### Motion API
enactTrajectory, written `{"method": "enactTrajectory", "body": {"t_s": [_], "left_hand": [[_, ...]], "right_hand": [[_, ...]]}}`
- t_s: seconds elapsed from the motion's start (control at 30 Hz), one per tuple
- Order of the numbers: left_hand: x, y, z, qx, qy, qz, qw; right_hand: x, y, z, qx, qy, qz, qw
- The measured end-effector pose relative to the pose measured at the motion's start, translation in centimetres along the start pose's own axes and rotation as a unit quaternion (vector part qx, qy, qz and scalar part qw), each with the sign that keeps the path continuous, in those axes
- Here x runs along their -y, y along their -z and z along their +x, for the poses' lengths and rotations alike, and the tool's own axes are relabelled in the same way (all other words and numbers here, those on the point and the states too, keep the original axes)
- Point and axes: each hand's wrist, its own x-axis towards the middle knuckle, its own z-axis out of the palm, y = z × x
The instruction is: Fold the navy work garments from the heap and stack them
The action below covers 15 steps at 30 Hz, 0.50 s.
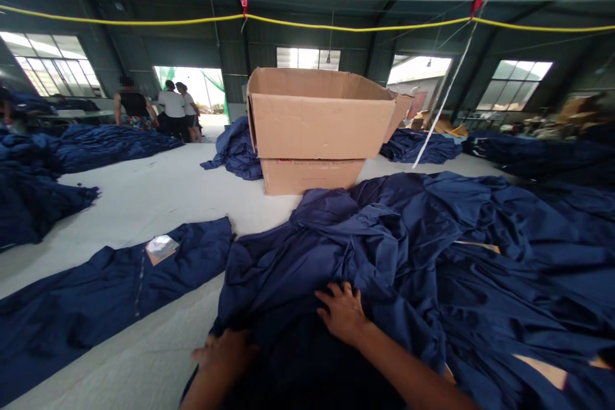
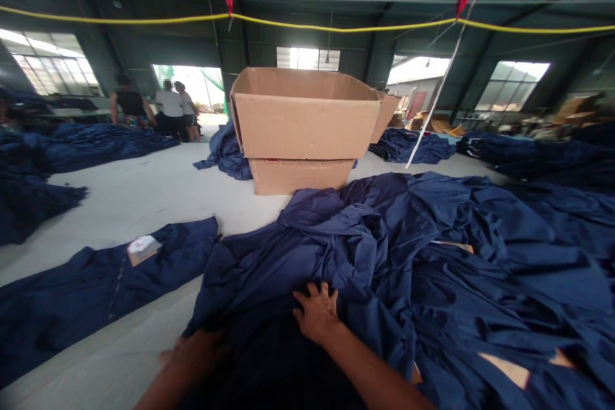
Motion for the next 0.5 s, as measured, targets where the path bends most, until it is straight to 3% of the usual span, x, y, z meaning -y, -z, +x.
{"method": "enactTrajectory", "body": {"t_s": [0.1,0.17,0.23,0.33,0.43,0.5], "left_hand": [[0.7,3.3,2.7,-0.088,-0.055,0.009,0.995],[0.9,4.2,5.4,-0.142,-0.086,0.008,0.986],[1.0,4.0,7.9,-0.168,-0.120,0.007,0.978],[0.7,2.5,10.6,-0.171,-0.146,0.013,0.974],[-0.3,1.2,11.9,-0.194,-0.147,0.023,0.970],[-1.1,0.9,12.3,-0.207,-0.139,0.020,0.968]], "right_hand": [[0.0,3.3,2.1,-0.067,0.076,-0.006,0.995],[-0.2,4.9,4.4,-0.068,0.121,-0.015,0.990],[-0.9,5.8,6.7,-0.057,0.122,-0.029,0.991],[-2.8,6.5,9.6,-0.047,0.065,-0.062,0.995],[-5.8,7.4,11.3,-0.045,0.024,-0.085,0.995],[-8.1,8.3,12.0,-0.070,-0.043,-0.081,0.993]]}}
